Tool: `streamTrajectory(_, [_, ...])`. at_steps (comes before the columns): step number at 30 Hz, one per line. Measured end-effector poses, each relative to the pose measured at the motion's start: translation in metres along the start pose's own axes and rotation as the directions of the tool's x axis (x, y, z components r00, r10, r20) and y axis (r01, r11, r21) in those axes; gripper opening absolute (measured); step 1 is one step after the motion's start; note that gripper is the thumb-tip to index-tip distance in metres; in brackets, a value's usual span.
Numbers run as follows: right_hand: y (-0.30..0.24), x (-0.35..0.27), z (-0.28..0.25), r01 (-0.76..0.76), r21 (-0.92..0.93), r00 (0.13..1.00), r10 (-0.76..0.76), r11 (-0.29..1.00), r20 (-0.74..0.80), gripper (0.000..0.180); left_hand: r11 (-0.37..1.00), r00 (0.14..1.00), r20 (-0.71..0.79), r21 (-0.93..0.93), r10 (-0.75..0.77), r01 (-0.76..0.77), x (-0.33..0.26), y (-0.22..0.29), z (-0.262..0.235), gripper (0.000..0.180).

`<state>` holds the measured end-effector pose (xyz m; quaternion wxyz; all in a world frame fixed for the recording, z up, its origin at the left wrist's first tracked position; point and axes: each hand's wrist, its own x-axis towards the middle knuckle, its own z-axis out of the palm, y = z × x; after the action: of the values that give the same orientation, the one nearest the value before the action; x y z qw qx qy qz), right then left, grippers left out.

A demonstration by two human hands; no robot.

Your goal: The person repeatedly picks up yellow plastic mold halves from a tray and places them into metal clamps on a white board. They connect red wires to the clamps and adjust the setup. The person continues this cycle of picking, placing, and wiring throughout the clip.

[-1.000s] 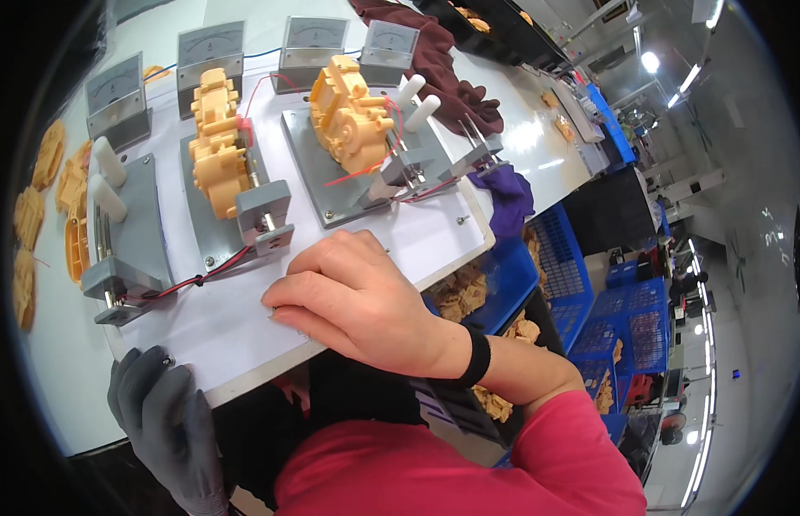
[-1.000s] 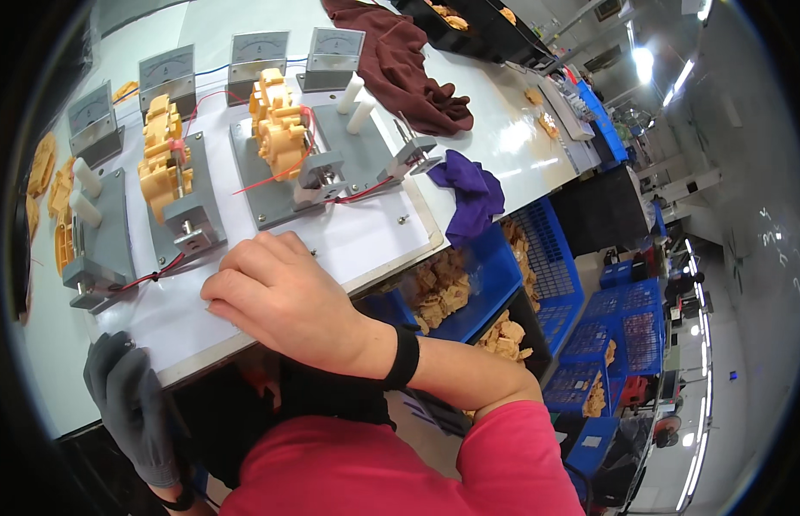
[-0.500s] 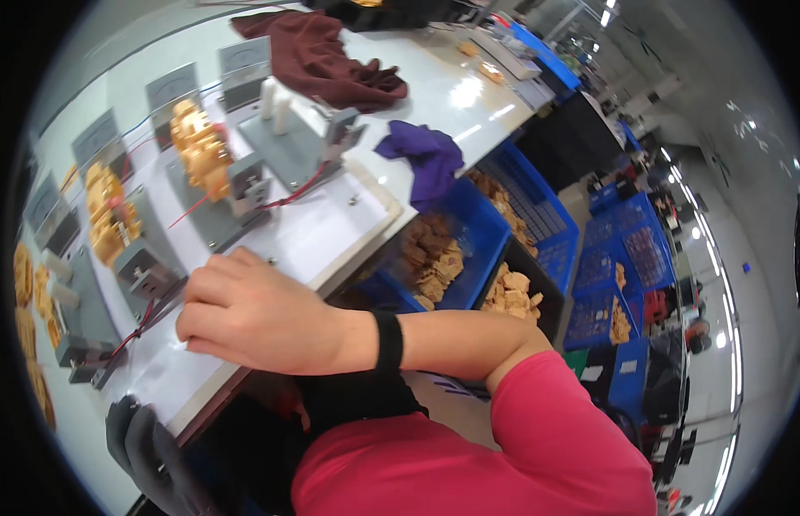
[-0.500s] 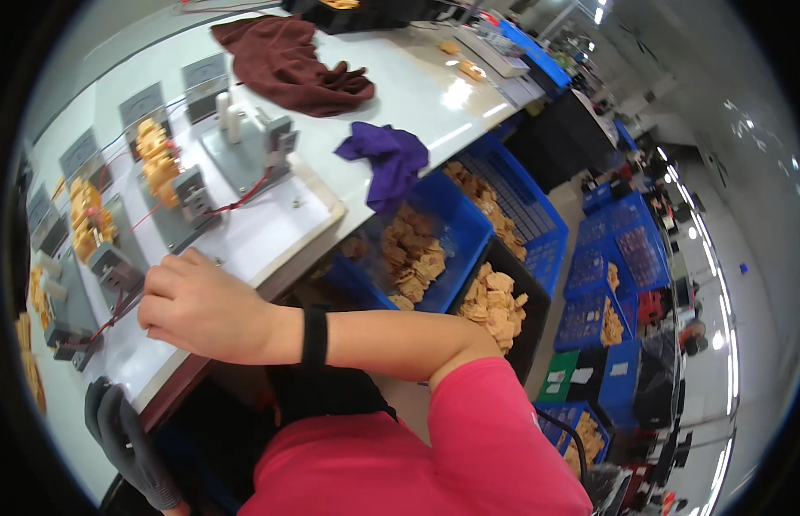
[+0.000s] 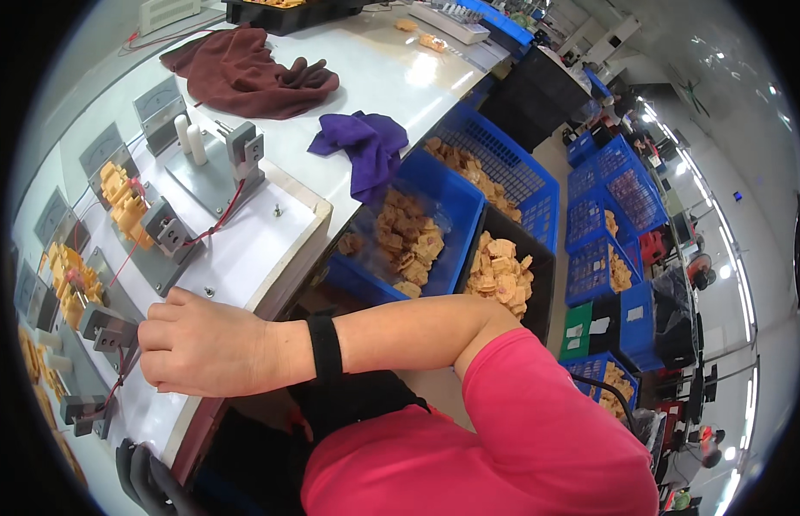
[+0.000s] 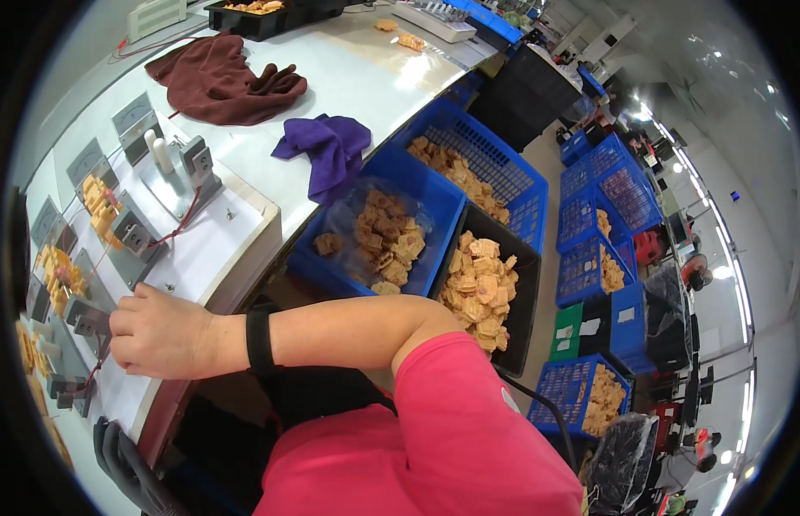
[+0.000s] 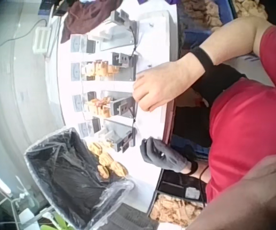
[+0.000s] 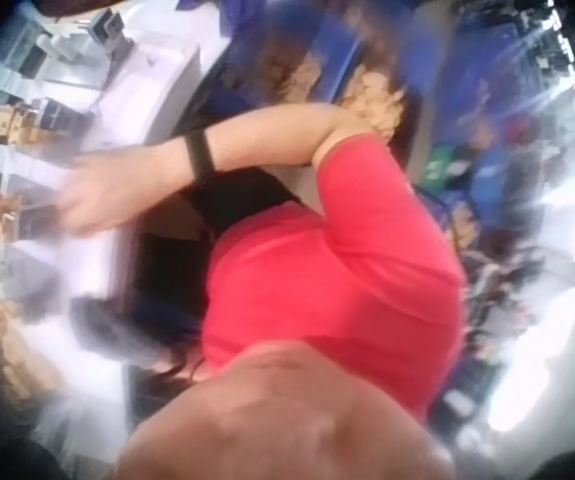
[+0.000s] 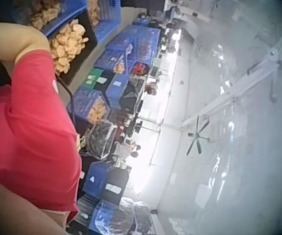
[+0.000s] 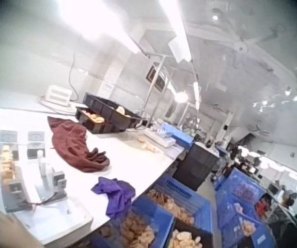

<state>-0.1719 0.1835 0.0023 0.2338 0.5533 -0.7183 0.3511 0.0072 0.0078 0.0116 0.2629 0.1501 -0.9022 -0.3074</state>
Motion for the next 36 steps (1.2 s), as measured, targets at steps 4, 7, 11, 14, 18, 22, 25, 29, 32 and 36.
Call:
streamTrajectory(4, [-0.001, 0.000, -0.004, -0.087, 0.173, 0.996, 0.088, 0.981, 0.002, 0.022, 0.999, 0.998, -0.052, -0.017, 0.044, -0.044, -0.003, -0.002, 0.003, 0.028])
streamTrajectory(7, [0.002, 0.006, -0.009, -0.179, 0.361, 0.973, 0.219, 0.915, -0.072, 0.032, 0.999, 0.998, 0.050, -0.031, -0.037, 0.038, 0.000, -0.012, 0.002, 0.028])
streamTrajectory(11, [0.003, 0.015, -0.005, -0.178, 0.469, 0.974, 0.221, 0.865, -0.038, 0.039, 0.992, 0.992, -0.006, -0.011, -0.124, 0.124, -0.013, -0.015, -0.001, 0.020])
streamTrajectory(14, [0.008, 0.008, -0.011, -0.257, 0.472, 0.961, 0.276, 0.843, 0.031, 0.047, 0.986, 0.984, 0.055, 0.023, -0.168, 0.167, 0.002, 0.022, -0.006, 0.020])
streamTrajectory(18, [-0.004, 0.011, -0.017, -0.346, 0.518, 0.934, 0.338, 0.782, 0.113, 0.055, 0.998, 0.990, 0.133, 0.041, 0.049, -0.055, 0.019, 0.030, -0.043, 0.034])
streamTrajectory(22, [-0.008, 0.014, -0.017, -0.380, 0.566, 0.916, 0.382, 0.731, 0.123, 0.057, 0.997, 0.985, 0.167, -0.053, -0.039, 0.049, 0.061, 0.072, -0.066, 0.040])
streamTrajectory(25, [-0.009, 0.018, -0.018, -0.365, 0.586, 0.927, 0.343, 0.723, 0.154, 0.059, 0.998, 0.970, 0.238, 0.018, 0.053, -0.059, 0.109, 0.071, -0.065, 0.053])
streamTrajectory(29, [-0.009, 0.025, -0.017, -0.356, 0.658, 0.926, 0.346, 0.664, 0.152, 0.054, 0.963, 0.906, 0.423, 0.244, 0.003, -0.117, 0.185, 0.085, -0.037, 0.042])
streamTrajectory(32, [-0.007, 0.027, -0.008, -0.334, 0.738, 0.922, 0.366, 0.586, 0.126, 0.041, 0.952, 0.787, 0.557, 0.280, -0.265, 0.123, 0.214, 0.095, -0.012, 0.081])
streamTrajectory(36, [-0.012, 0.024, -0.004, -0.388, 0.742, 0.910, 0.353, 0.547, 0.216, 0.033, 0.829, 0.690, 0.638, 0.551, -0.342, -0.099, 0.234, 0.064, 0.025, 0.048])
